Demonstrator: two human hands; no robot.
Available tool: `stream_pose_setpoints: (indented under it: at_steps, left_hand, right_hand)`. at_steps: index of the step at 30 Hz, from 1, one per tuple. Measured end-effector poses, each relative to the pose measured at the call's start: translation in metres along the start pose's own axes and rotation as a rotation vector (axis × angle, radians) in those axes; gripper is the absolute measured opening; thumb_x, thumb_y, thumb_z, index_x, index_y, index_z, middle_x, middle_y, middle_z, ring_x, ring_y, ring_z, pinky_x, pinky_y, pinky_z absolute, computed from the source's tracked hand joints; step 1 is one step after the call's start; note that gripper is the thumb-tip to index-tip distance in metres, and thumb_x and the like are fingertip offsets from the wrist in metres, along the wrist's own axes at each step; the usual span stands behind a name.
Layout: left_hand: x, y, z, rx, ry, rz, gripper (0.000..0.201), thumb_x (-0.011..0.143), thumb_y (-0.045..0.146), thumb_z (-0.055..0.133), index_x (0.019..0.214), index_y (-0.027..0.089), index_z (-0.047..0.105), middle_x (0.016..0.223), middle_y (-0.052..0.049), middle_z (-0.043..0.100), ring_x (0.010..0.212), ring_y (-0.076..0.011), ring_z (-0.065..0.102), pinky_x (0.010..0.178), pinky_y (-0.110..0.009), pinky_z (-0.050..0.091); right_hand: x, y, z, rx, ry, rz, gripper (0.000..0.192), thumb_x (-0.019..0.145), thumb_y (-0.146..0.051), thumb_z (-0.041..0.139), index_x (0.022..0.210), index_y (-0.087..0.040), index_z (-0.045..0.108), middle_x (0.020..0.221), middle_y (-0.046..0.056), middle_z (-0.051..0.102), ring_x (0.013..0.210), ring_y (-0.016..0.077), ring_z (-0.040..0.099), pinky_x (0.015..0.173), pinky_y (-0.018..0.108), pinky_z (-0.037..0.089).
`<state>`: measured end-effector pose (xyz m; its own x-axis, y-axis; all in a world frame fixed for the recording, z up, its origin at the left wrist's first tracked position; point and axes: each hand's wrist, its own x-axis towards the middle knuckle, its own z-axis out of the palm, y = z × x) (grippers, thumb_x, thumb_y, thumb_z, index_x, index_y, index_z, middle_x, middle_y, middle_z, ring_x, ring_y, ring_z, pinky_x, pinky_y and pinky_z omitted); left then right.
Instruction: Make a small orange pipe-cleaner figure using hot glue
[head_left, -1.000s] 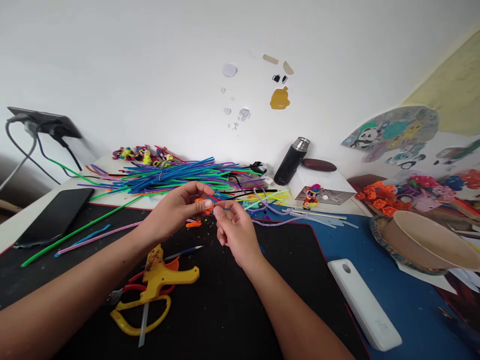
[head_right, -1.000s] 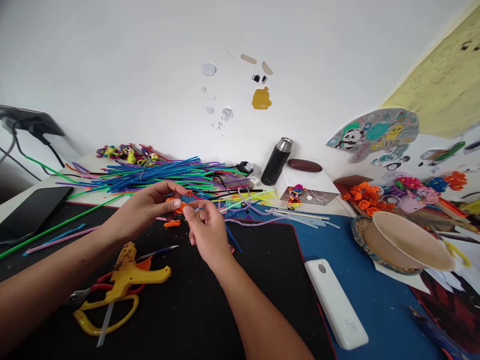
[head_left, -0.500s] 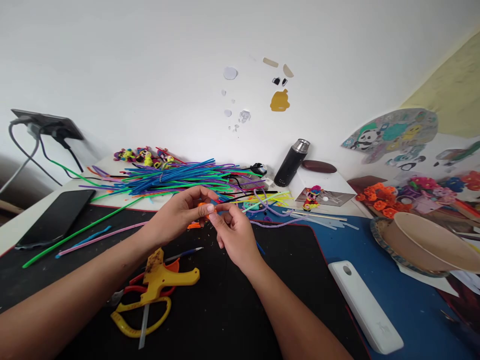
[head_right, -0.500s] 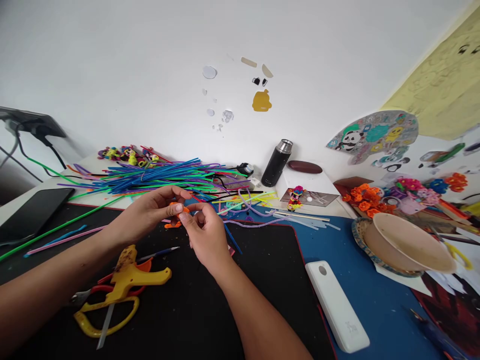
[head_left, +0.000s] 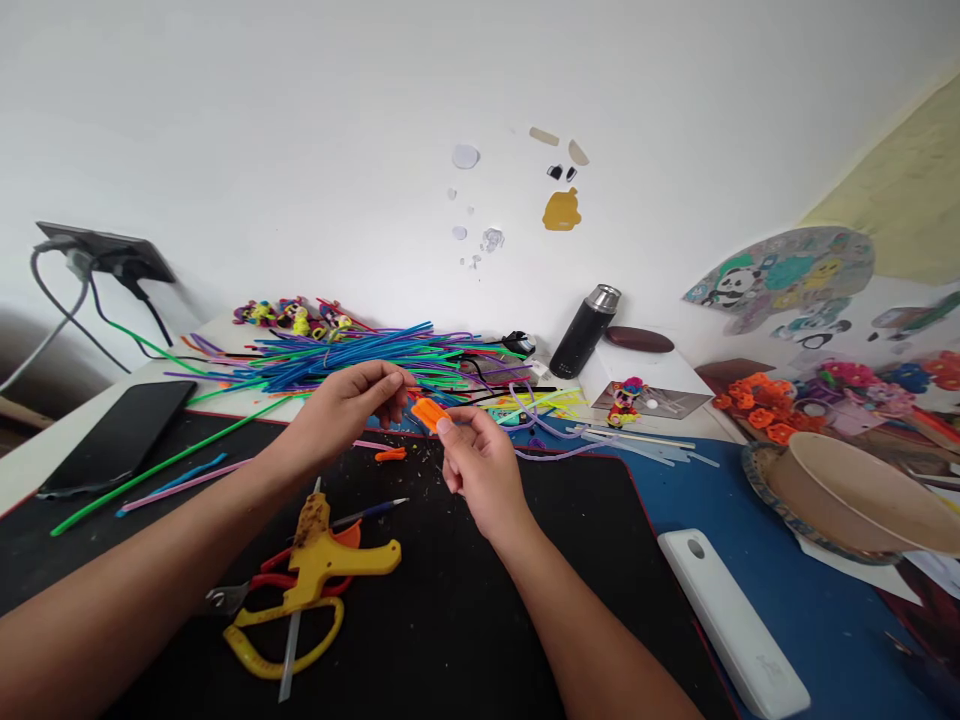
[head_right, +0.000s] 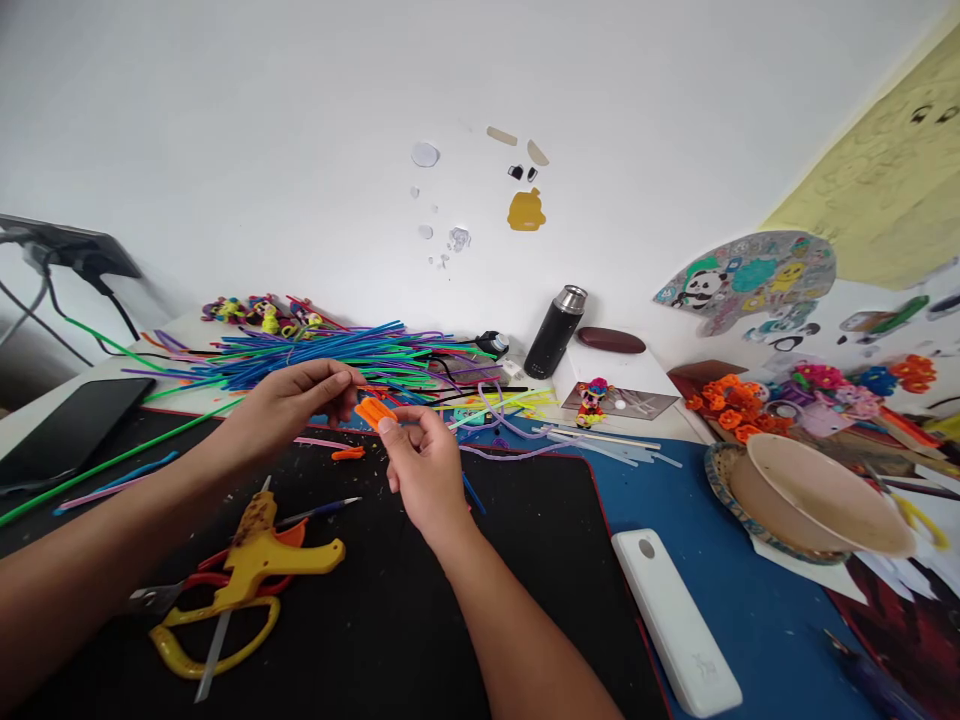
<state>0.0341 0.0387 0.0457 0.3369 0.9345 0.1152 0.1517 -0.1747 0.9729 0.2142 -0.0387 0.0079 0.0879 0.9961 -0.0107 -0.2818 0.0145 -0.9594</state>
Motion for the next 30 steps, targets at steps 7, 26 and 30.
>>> stream_pose_setpoints:
  at_steps: [7,26,30]
  left_hand:
    - [0.010,-0.013,-0.012,0.053,-0.043,-0.096,0.059,0.073,0.074,0.082,0.086,0.018,0.075,0.075,-0.006,0.078,0.058,-0.0167,0.067,0.060,-0.030,0.058]
    - [-0.001,-0.010,0.000,0.327,-0.065,0.004,0.058,0.096,0.069,0.053,0.061,0.022,0.050,0.050,0.003,0.045,0.047,-0.0136,0.041,0.049,-0.027,0.030]
    - [0.000,-0.015,0.002,0.381,-0.130,0.101,0.035,0.090,0.055,0.065,0.099,0.024,0.077,0.089,-0.004,0.077,0.077,-0.0226,0.068,0.066,-0.030,0.050]
  right_hand:
    - [0.003,-0.008,-0.006,0.118,0.081,-0.011,0.044,0.081,-0.057,0.084,0.097,-0.021,0.064,0.052,-0.013,0.044,0.036,0.0062,0.037,0.036,0.019,0.018]
    - [0.000,-0.001,-0.003,0.013,0.033,-0.037,0.041,0.085,-0.057,0.081,0.098,-0.021,0.065,0.054,-0.012,0.046,0.036,0.0068,0.039,0.039,0.022,0.026]
    - [0.000,-0.001,-0.002,0.012,0.028,-0.037,0.040,0.086,-0.056,0.080,0.098,-0.021,0.065,0.054,-0.011,0.047,0.037,0.0069,0.039,0.040,0.022,0.026]
